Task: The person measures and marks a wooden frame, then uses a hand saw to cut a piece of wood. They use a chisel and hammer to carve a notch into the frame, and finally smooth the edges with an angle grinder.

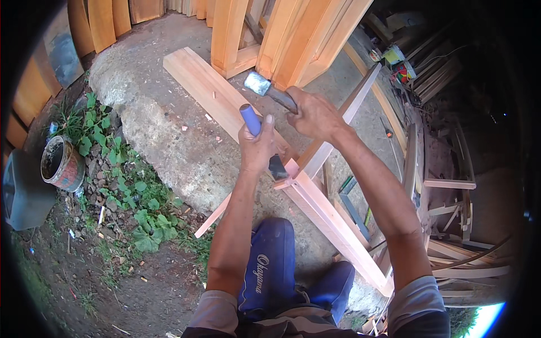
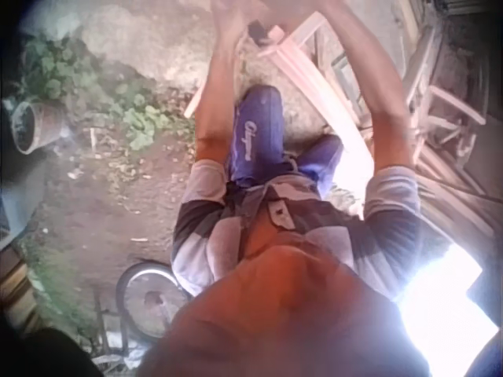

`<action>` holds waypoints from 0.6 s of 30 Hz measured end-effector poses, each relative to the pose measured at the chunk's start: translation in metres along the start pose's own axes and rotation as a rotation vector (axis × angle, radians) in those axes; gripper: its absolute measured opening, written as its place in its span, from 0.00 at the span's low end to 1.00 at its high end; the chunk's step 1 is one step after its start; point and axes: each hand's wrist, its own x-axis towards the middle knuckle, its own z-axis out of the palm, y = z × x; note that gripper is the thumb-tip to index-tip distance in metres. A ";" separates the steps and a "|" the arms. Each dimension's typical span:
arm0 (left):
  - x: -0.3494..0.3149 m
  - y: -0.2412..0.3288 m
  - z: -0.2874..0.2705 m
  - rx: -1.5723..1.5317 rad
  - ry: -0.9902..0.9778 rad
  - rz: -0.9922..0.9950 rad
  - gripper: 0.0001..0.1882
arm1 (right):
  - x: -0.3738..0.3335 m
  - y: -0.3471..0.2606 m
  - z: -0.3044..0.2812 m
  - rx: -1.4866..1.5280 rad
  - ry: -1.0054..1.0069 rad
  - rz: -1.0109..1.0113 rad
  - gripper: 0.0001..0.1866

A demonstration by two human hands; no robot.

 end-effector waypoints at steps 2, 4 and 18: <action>-0.010 0.020 -0.014 0.208 -0.238 -0.012 0.16 | -0.051 0.033 0.026 0.249 0.195 0.183 0.18; -0.011 0.028 -0.018 0.593 -0.205 0.140 0.15 | -0.107 0.067 0.070 0.555 0.342 0.354 0.20; -0.003 -0.066 -0.009 1.614 -0.572 0.019 0.20 | -0.255 0.149 0.236 1.509 0.706 0.631 0.17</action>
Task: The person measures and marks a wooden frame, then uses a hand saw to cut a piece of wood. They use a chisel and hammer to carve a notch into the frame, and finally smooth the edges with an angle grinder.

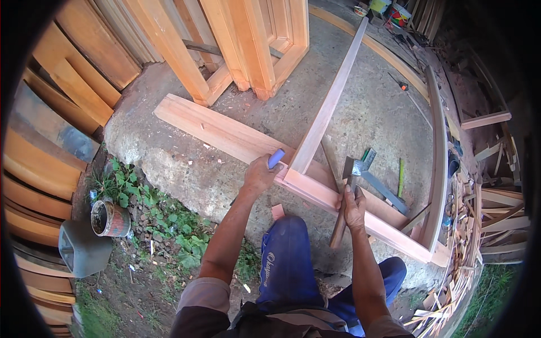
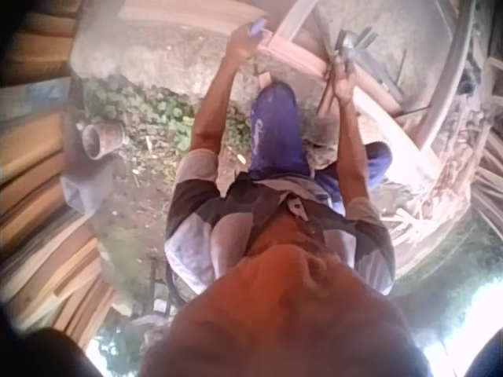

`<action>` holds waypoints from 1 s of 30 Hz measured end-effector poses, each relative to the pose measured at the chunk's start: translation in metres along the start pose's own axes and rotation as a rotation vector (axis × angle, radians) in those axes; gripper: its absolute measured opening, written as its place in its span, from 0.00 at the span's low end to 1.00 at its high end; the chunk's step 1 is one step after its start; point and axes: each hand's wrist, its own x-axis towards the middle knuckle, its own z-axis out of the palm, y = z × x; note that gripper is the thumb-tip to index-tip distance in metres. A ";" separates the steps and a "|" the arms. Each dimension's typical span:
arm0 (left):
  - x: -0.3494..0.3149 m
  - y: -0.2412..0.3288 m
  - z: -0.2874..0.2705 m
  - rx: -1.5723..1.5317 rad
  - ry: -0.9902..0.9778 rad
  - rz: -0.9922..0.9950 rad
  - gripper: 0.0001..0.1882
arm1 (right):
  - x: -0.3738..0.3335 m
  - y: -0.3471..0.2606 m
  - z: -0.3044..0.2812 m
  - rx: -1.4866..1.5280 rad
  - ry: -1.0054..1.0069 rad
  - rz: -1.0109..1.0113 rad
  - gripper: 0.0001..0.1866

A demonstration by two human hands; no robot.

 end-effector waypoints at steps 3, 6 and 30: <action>-0.006 0.025 -0.025 -0.257 0.227 0.034 0.17 | 0.005 0.009 -0.004 -0.123 0.048 -0.007 0.17; -0.018 0.055 -0.058 -0.675 0.366 0.080 0.13 | 0.006 0.013 -0.005 -0.051 0.031 -0.091 0.17; -0.086 0.145 0.048 -0.172 0.376 0.497 0.05 | -0.001 0.022 -0.021 0.254 -0.166 -0.220 0.12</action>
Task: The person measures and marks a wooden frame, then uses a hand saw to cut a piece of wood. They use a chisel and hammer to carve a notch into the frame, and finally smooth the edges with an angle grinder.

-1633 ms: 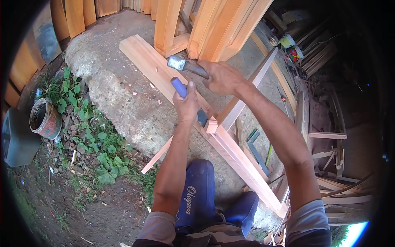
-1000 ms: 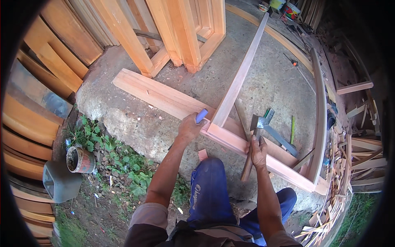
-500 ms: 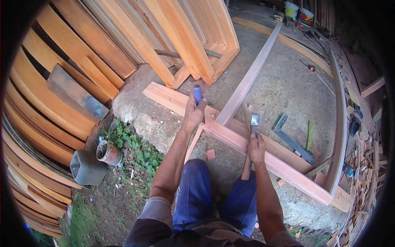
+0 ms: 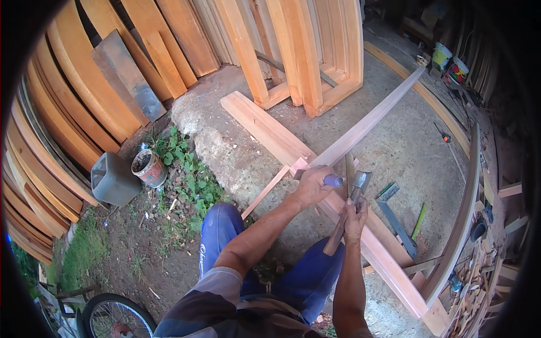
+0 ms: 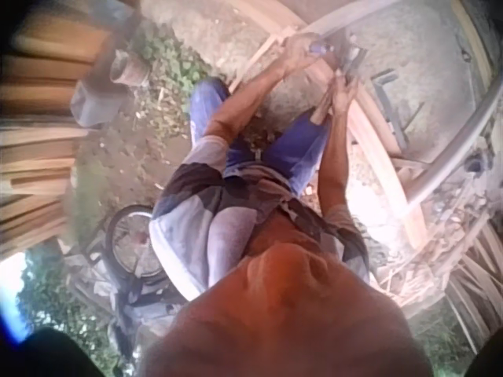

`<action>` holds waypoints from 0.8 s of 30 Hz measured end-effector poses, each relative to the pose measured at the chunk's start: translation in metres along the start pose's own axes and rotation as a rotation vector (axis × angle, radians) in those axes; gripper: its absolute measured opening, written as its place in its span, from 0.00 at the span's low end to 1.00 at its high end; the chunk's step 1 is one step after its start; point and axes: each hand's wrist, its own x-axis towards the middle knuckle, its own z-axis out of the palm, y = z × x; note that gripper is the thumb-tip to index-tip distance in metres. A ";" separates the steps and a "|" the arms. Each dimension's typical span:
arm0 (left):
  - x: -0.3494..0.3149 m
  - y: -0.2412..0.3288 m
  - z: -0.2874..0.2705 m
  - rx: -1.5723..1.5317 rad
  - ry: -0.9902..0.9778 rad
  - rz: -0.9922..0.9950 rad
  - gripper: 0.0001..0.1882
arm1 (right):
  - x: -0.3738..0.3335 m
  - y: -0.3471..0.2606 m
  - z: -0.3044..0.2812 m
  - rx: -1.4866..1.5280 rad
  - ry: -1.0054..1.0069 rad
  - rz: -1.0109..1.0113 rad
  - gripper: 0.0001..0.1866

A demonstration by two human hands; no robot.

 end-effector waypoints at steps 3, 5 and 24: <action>-0.006 -0.008 -0.001 -0.058 0.050 -0.027 0.08 | -0.014 -0.010 0.005 0.153 0.024 0.091 0.15; -0.006 -0.013 -0.002 -0.089 0.091 -0.041 0.17 | -0.029 -0.019 0.009 0.338 -0.007 0.178 0.18; 0.021 -0.029 -0.009 -0.224 0.134 0.041 0.16 | -0.151 -0.125 0.108 -0.011 0.012 0.144 0.31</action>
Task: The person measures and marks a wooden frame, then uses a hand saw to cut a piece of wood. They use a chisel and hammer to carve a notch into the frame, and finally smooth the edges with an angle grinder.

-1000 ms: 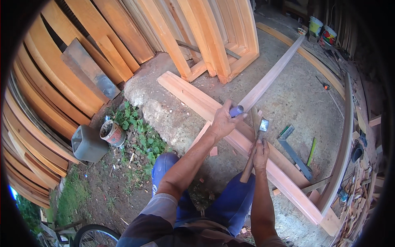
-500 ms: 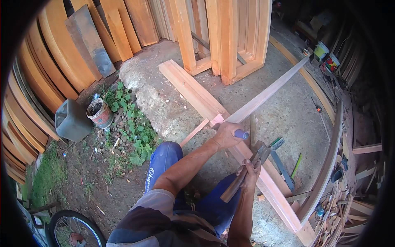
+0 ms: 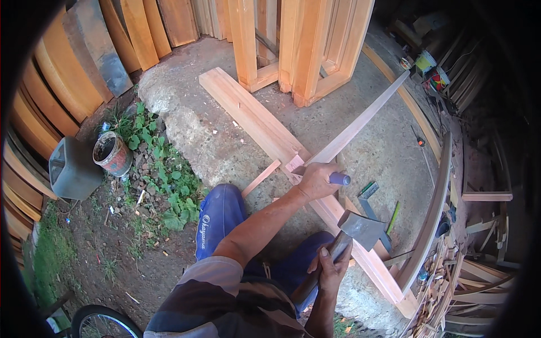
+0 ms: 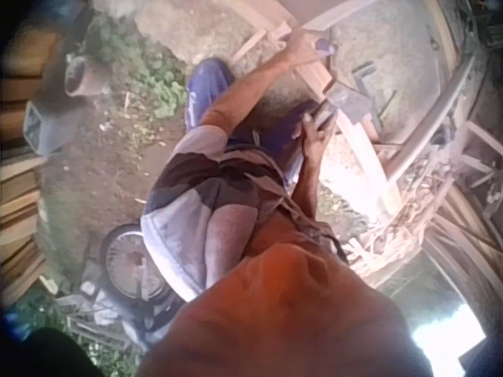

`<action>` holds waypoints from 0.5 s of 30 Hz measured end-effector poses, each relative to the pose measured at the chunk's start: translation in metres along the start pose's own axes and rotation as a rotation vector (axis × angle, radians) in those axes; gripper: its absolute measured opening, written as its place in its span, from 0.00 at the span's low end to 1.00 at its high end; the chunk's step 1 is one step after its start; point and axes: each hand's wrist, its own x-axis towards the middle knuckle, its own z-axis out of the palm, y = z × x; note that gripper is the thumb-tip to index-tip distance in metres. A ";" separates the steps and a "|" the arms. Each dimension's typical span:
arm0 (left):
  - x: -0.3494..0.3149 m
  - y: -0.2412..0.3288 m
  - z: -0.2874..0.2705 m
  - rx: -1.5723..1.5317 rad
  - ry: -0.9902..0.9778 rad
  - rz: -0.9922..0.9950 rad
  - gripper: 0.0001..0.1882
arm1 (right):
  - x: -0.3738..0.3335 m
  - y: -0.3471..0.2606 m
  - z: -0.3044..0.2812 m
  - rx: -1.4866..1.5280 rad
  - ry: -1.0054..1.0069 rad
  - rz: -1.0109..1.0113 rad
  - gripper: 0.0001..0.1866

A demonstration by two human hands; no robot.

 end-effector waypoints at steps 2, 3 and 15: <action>0.003 -0.002 0.001 -0.008 0.013 -0.052 0.16 | 0.002 -0.003 0.004 -0.146 0.040 0.006 0.31; 0.004 -0.002 0.001 -0.026 0.014 -0.042 0.15 | 0.004 -0.003 0.006 -0.198 0.036 -0.031 0.30; 0.001 -0.005 -0.005 -0.106 0.123 0.022 0.14 | 0.046 -0.114 0.035 -0.502 0.402 -0.659 0.21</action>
